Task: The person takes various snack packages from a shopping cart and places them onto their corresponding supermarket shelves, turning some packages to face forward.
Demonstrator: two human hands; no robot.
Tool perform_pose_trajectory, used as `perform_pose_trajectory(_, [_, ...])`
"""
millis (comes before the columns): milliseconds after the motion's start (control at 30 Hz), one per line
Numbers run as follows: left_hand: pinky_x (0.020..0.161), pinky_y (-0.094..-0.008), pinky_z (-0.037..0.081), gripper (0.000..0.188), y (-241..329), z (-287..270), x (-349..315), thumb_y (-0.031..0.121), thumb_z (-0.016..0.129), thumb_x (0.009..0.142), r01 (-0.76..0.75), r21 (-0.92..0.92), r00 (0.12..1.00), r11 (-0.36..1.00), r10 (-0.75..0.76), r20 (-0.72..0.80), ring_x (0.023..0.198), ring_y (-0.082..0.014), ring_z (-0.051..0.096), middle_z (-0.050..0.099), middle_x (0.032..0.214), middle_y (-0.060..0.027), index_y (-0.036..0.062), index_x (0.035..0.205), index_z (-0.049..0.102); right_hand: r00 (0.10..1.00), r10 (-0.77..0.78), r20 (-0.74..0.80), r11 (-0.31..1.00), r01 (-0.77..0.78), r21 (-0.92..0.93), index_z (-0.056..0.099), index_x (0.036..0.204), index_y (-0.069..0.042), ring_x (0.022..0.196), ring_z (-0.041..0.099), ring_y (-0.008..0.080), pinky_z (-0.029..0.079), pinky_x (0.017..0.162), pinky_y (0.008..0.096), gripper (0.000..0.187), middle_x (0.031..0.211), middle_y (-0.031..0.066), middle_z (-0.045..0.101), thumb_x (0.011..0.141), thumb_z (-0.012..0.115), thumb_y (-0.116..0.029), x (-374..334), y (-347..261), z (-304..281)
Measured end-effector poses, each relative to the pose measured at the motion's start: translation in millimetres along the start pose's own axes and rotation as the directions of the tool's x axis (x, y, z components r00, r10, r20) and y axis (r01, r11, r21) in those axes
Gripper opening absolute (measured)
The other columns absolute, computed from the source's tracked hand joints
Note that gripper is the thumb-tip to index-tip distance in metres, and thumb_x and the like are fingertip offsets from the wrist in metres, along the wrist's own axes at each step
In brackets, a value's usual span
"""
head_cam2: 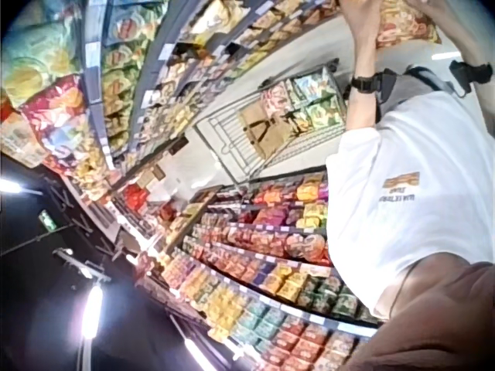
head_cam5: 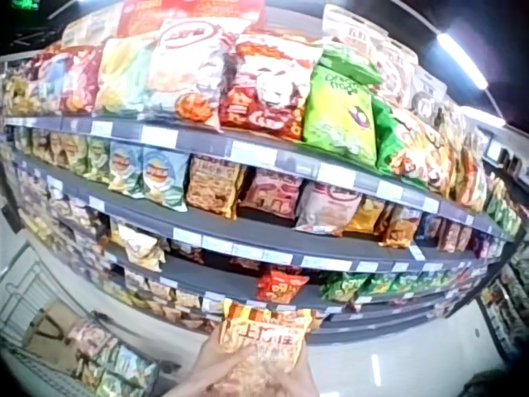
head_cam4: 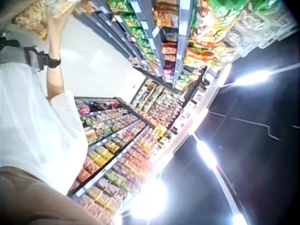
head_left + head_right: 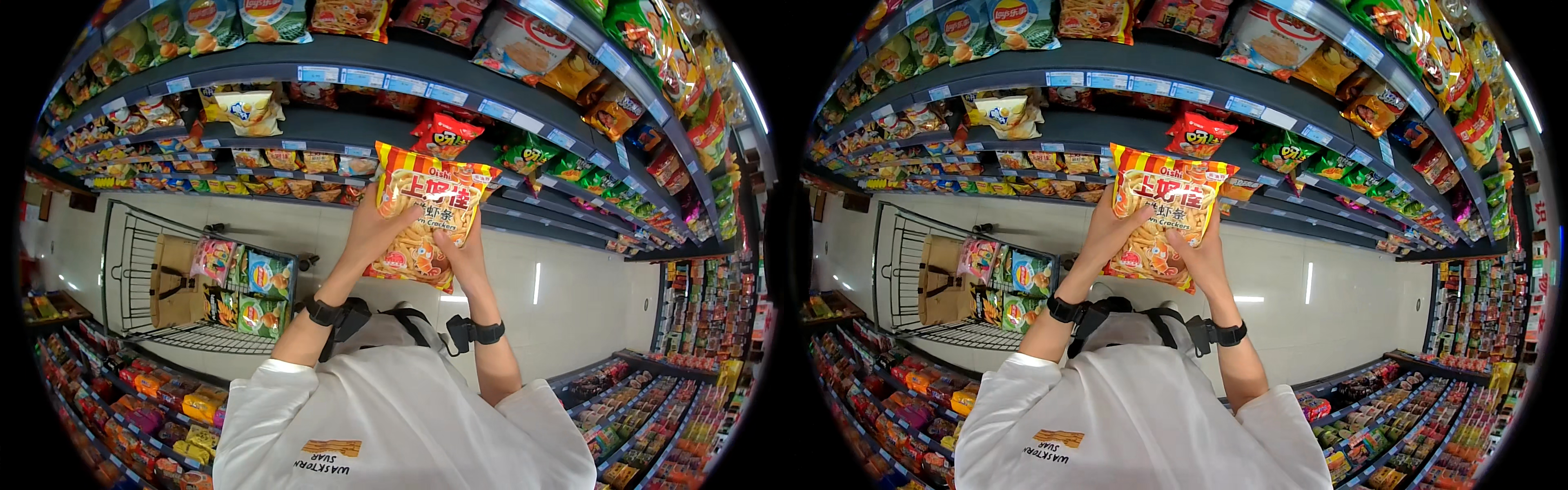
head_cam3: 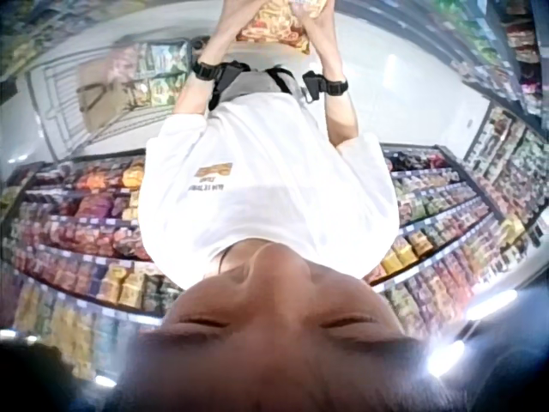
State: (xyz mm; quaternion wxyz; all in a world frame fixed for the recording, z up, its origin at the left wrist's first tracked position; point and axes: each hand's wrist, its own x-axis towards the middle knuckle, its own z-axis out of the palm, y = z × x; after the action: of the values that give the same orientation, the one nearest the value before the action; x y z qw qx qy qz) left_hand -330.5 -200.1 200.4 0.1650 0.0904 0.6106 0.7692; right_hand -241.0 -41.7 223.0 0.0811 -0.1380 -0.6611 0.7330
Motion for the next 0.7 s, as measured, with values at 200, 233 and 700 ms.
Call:
perform_pose_trajectory(200, [0.097,-0.0324,0.045,0.069,8,-46,4,0.030,0.065,0.095,0.060,-0.090,0.996,0.994,-0.053,0.077,0.118,-0.0179,0.054,0.052,0.135,-0.0166,0.0011,0.146,0.030,0.989,-0.062,-0.136,0.995,0.071,0.063,0.028,0.144,0.000,0.114,0.057,0.0173,0.049,0.095,0.0319,0.074,0.127,0.0137,0.055,0.085,0.073,-0.007,15,-1,42])
perform_pose_trajectory(233, [0.097,-0.0324,0.045,0.069,10,-55,4,0.030,0.065,0.095,0.055,-0.098,0.996,0.994,-0.048,0.078,0.118,-0.0179,0.054,0.052,0.135,-0.0166,0.0011,0.146,0.030,0.989,-0.067,-0.134,0.996,0.075,0.054,0.028,0.144,0.000,0.114,0.057,0.0173,0.049,0.095,0.0319,0.074,0.127,0.0137,0.055,0.085,0.073,-0.007,18,-2,47])
perform_pose_trajectory(700, [0.089,-0.0308,0.050,0.069,31,-112,10,0.017,0.074,0.087,-0.104,0.014,0.994,0.994,0.104,0.031,0.109,-0.0177,0.058,0.055,0.125,-0.0130,0.0009,0.143,0.037,0.969,-0.219,-0.112,0.975,0.221,0.004,0.034,0.139,-0.001,0.107,0.061,0.0176,0.051,0.090,0.0307,0.070,0.123,0.0127,0.058,0.083,0.075,-0.006,84,-31,100])
